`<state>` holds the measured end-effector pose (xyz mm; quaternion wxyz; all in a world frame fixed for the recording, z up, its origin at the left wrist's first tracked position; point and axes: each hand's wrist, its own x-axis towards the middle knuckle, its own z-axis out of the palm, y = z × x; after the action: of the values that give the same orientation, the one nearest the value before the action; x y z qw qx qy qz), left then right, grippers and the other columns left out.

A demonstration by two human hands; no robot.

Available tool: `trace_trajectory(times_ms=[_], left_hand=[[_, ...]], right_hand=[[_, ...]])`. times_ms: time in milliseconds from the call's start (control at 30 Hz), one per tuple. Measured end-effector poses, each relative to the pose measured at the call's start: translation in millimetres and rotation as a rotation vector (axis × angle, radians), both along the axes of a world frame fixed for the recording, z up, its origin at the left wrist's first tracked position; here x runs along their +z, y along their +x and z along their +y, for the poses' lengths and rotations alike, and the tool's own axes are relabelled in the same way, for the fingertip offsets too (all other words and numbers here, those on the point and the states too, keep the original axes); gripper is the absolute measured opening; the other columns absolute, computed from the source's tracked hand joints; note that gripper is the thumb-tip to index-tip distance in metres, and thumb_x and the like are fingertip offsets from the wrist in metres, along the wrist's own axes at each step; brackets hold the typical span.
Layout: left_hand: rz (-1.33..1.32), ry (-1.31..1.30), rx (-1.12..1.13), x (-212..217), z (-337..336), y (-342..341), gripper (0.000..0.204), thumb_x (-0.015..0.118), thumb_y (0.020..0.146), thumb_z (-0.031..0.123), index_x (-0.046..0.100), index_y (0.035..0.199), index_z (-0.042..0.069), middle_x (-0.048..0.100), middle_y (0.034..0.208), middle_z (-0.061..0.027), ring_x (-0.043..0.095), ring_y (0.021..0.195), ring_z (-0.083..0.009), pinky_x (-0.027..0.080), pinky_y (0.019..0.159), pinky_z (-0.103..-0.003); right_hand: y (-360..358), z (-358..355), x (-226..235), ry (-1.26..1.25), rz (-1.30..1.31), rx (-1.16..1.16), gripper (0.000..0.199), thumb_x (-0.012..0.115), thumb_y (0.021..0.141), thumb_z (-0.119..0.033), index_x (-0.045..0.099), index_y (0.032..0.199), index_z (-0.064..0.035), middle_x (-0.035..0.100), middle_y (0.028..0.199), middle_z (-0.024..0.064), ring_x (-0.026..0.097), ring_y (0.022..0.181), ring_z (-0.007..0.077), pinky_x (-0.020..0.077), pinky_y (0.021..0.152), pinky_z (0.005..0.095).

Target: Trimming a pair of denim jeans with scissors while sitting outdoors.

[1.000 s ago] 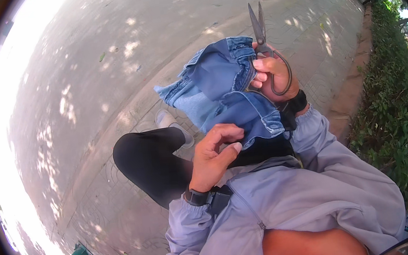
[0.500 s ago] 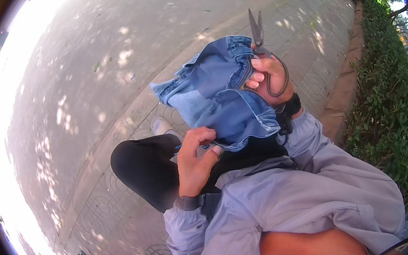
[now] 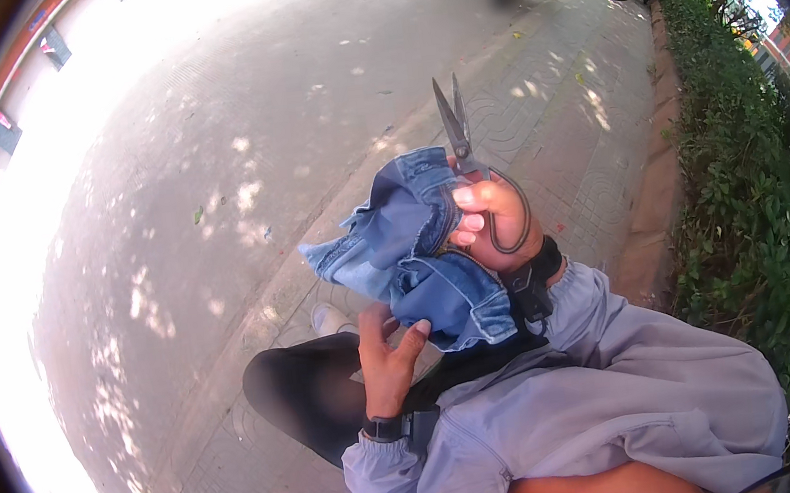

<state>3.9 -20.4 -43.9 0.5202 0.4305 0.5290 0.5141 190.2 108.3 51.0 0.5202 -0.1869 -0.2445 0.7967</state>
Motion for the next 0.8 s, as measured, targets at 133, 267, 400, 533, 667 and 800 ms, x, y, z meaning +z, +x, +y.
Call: trace_trajectory(times_ms=[133,267,400,533,667,800], left_hand=[[-0.096,0.008,-0.075,6,21,2,0.044,0.075,0.084,0.011,0.056,0.122,-0.002,0.058,0.11,-0.0074,0.059,0.101,-0.0195,0.047,0.088,-0.033],[0.003,0.215,0.099,22,36,9,0.04,0.07,0.085,0.011,0.057,0.121,0.0,0.06,0.108,-0.0085,0.059,0.098,-0.0191,0.048,0.087,-0.034],[-0.095,0.267,0.212,43,31,9,0.026,0.065,0.089,0.013,0.054,0.111,0.003,0.055,0.096,-0.004,0.057,0.087,-0.0152,0.046,0.075,-0.029],[0.395,0.274,0.191,25,19,-4,0.022,0.063,0.091,0.018,0.047,0.102,0.007,0.045,0.092,-0.001,0.049,0.082,-0.015,0.042,0.069,-0.032],[0.899,0.424,0.117,24,7,-17,0.023,0.058,0.095,0.024,0.05,0.108,0.007,0.052,0.096,-0.0052,0.054,0.087,-0.0204,0.044,0.071,-0.038],[0.798,0.412,0.105,2,0,-48,0.025,0.058,0.096,0.023,0.048,0.112,0.007,0.051,0.101,-0.0057,0.053,0.091,-0.0205,0.043,0.074,-0.038]], right_hand=[[-22,-17,19,0.066,-0.153,0.027,0.044,0.066,0.079,-0.003,0.049,0.119,-0.0004,0.051,0.078,0.0015,0.047,0.057,0.0083,0.0394,0.051,0.0258],[-39,-32,35,0.156,-0.301,0.195,0.046,0.067,0.079,-0.006,0.054,0.122,-0.0017,0.056,0.079,0.0031,0.05,0.059,0.0086,0.0403,0.054,0.0244],[-60,-38,41,0.322,-0.48,0.321,0.046,0.068,0.082,-0.013,0.054,0.124,0.0003,0.06,0.087,0.0032,0.056,0.069,0.0082,0.0443,0.061,0.0246],[-93,-32,27,0.48,-0.543,0.405,0.041,0.069,0.084,-0.014,0.056,0.12,0.0007,0.06,0.092,0.0011,0.055,0.083,0.0075,0.0467,0.07,0.0233],[-114,-37,14,0.567,-0.48,0.465,0.033,0.065,0.082,-0.006,0.055,0.113,0.0003,0.057,0.071,-0.0013,0.05,0.053,0.0034,0.0392,0.049,0.0205],[-112,-45,22,0.524,-0.53,0.55,0.031,0.065,0.084,-0.01,0.055,0.111,0.0001,0.057,0.07,-0.0002,0.052,0.054,0.0052,0.0403,0.049,0.0216]])
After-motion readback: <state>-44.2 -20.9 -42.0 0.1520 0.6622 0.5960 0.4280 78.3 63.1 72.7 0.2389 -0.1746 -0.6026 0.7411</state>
